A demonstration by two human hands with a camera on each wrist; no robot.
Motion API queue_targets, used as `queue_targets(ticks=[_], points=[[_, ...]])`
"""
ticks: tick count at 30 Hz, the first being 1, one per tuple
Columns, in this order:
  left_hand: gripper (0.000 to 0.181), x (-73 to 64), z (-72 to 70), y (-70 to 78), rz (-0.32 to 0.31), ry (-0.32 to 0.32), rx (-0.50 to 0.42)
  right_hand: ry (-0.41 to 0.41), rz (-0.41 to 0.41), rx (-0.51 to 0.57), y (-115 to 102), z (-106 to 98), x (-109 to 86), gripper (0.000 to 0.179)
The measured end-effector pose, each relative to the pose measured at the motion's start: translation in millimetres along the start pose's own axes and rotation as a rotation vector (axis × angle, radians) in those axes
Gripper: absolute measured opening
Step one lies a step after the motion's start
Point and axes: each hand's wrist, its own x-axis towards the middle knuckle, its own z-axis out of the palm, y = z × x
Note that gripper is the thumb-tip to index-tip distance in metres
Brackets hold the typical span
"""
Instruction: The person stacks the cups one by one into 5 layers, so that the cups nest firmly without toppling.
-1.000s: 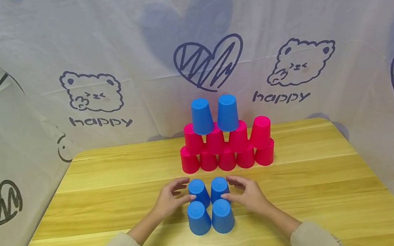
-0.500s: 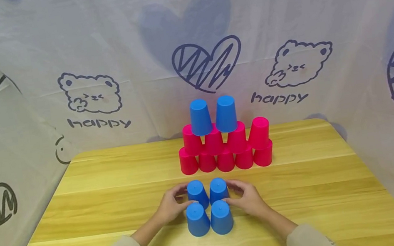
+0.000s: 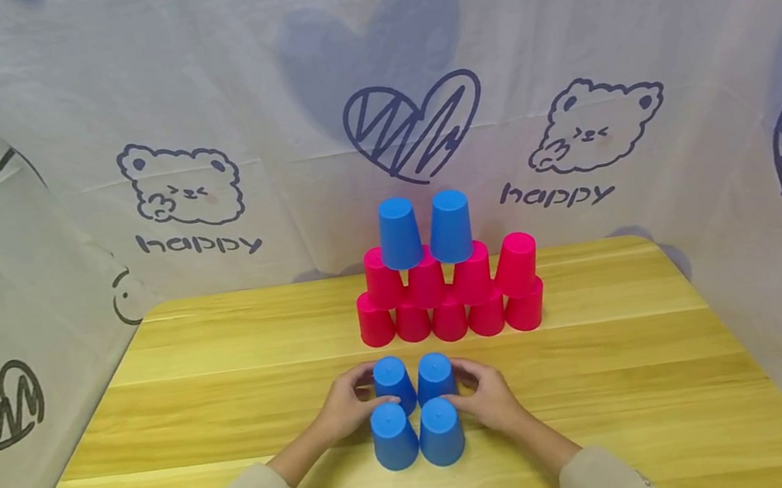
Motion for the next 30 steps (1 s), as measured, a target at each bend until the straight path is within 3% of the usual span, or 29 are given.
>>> queue_targets(ticks=[13,23,29,30], points=[[0.053,1.6,-3.0,2.7,-0.044,0.0,-0.022,0.035,0.05,0.014,-4,3,2.2,0.05],[0.055,4.2,-12.4,10.8,-0.1,0.042,-0.049,0.112,0.066,-0.004,-3,-3,-0.4,0.051],[0.055,5.7,-18.7,15.9,-0.103,0.083,-0.045,0.133,0.071,-0.016,-4,-14,-2.8,0.052],[0.054,3.9,-20.7,22.4,-0.102,0.09,-0.049,0.136,0.074,-0.019,-4,-16,-3.1,0.053]])
